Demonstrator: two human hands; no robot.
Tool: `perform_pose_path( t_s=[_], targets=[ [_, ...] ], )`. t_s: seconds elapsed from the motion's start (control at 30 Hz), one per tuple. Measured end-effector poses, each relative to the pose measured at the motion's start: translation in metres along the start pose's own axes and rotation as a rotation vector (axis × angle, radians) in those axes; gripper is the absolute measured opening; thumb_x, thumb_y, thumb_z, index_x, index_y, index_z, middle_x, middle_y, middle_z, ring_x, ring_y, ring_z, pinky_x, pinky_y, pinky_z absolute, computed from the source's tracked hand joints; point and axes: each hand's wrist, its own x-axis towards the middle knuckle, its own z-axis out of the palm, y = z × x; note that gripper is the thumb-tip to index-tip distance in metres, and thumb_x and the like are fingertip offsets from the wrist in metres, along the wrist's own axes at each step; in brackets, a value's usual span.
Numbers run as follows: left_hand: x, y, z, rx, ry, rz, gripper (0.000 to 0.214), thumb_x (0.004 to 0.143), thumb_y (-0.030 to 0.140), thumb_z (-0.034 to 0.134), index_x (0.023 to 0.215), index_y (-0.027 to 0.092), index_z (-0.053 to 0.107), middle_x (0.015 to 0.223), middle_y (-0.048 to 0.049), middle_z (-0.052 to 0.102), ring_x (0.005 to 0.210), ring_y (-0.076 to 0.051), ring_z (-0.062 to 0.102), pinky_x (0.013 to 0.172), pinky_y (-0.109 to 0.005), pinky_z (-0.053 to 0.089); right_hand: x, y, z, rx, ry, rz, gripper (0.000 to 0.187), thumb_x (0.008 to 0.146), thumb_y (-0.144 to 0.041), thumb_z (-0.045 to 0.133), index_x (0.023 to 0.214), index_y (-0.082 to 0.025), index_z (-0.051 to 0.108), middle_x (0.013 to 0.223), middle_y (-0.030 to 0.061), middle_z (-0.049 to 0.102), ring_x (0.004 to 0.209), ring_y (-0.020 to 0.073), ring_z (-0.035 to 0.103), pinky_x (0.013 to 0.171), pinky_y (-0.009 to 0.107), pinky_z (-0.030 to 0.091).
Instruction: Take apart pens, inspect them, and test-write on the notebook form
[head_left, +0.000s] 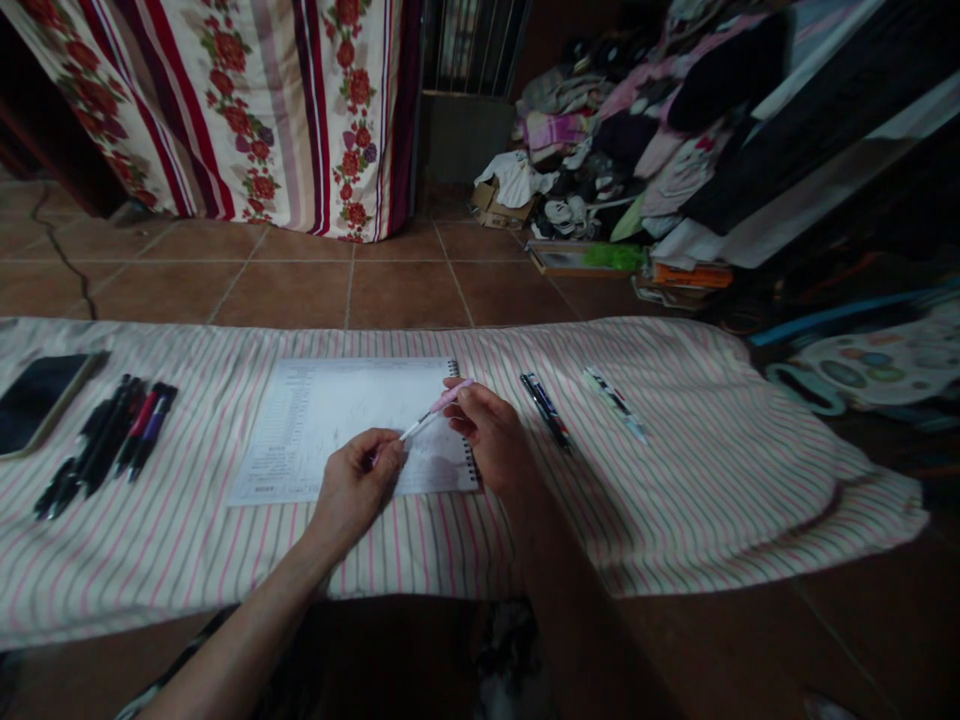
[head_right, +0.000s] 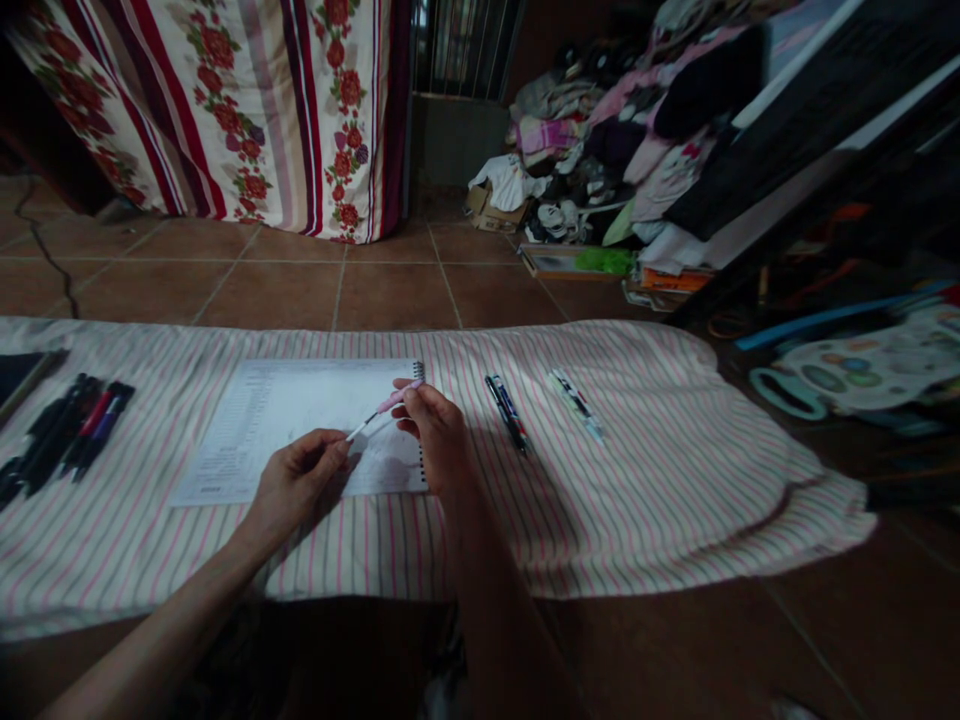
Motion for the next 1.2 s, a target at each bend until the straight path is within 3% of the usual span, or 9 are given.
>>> perform_pose_path(
  t_s=[0.5, 0.97, 1.2],
  targets=[
    [0.0, 0.002, -0.001, 0.026, 0.009, -0.021, 0.024, 0.074, 0.041, 0.061, 0.078, 0.018, 0.066, 0.062, 0.0009, 0.059, 0.056, -0.012, 0.051, 0.054, -0.023, 0.04, -0.003, -0.002, 0.006, -0.095, -0.067, -0.026, 0.027, 0.072, -0.046, 0.062, 0.075, -0.019, 0.066, 0.084, 0.0041, 0.066, 0.071, 0.0125, 0.055, 0.063, 0.024, 0.042],
    [0.001, 0.002, -0.001, 0.078, 0.015, 0.033, 0.024, 0.076, 0.04, 0.058, 0.079, 0.018, 0.066, 0.062, 0.0004, 0.058, 0.057, -0.012, 0.05, 0.054, -0.023, 0.04, -0.001, 0.009, 0.009, -0.147, -0.116, -0.052, 0.03, 0.075, -0.045, 0.062, 0.09, -0.02, 0.068, 0.08, 0.0025, 0.066, 0.07, 0.0119, 0.057, 0.061, 0.023, 0.044],
    [0.003, -0.006, 0.0, -0.015, -0.006, 0.005, 0.025, 0.077, 0.041, 0.059, 0.083, 0.017, 0.065, 0.062, 0.0007, 0.059, 0.056, -0.011, 0.052, 0.052, -0.023, 0.04, 0.0, 0.014, 0.012, -0.185, -0.157, -0.078, 0.031, 0.076, -0.044, 0.061, 0.092, -0.019, 0.069, 0.078, 0.0022, 0.066, 0.07, 0.0121, 0.058, 0.06, 0.023, 0.046]
  ],
)
